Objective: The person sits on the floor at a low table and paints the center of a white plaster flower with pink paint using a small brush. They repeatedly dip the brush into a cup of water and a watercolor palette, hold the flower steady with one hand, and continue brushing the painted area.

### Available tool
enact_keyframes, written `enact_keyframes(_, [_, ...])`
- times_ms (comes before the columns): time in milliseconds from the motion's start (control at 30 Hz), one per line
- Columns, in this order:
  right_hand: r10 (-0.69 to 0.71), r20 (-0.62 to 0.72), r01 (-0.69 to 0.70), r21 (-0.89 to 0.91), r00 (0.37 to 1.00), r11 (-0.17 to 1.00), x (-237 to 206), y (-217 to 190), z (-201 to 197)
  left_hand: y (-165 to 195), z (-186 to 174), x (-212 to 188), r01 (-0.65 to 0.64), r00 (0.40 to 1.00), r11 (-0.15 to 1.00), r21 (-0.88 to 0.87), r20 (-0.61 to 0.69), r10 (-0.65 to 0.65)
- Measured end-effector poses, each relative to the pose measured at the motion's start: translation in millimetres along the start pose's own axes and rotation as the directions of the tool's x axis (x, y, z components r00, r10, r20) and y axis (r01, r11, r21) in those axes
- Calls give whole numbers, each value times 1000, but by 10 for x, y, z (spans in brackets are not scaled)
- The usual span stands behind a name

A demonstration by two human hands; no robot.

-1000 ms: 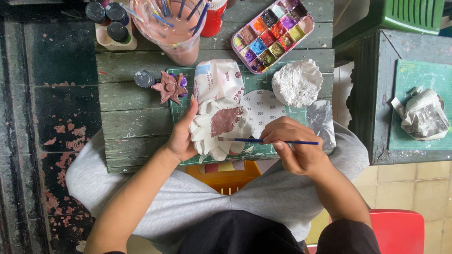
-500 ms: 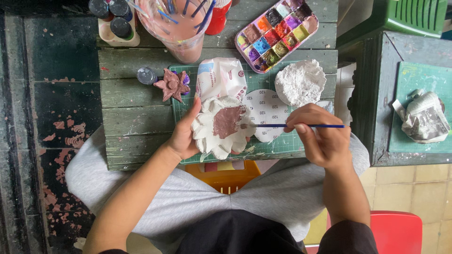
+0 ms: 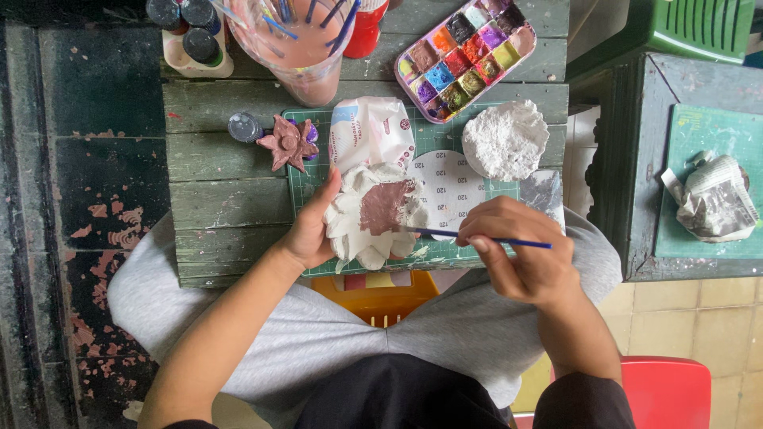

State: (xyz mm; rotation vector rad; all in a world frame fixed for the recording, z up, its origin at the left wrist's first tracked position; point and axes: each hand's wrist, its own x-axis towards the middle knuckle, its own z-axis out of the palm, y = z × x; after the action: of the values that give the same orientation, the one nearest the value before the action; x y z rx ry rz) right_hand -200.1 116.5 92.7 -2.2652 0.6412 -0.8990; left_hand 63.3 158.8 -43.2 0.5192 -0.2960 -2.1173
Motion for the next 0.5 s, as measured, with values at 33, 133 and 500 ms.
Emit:
enact_keyframes(33, [-30, 20, 29, 44, 999, 999, 4, -2, 20, -4, -2, 0, -10, 1000, 1000, 17, -12, 11])
enact_keyframes(133, [-42, 54, 41, 17, 998, 999, 11, -3, 20, -10, -16, 3, -3, 1000, 1000, 1, -8, 3])
enact_keyframes(500, [-60, 91, 69, -99, 994, 993, 17, -99, 17, -20, -53, 6, -7, 1000, 999, -49, -7, 7])
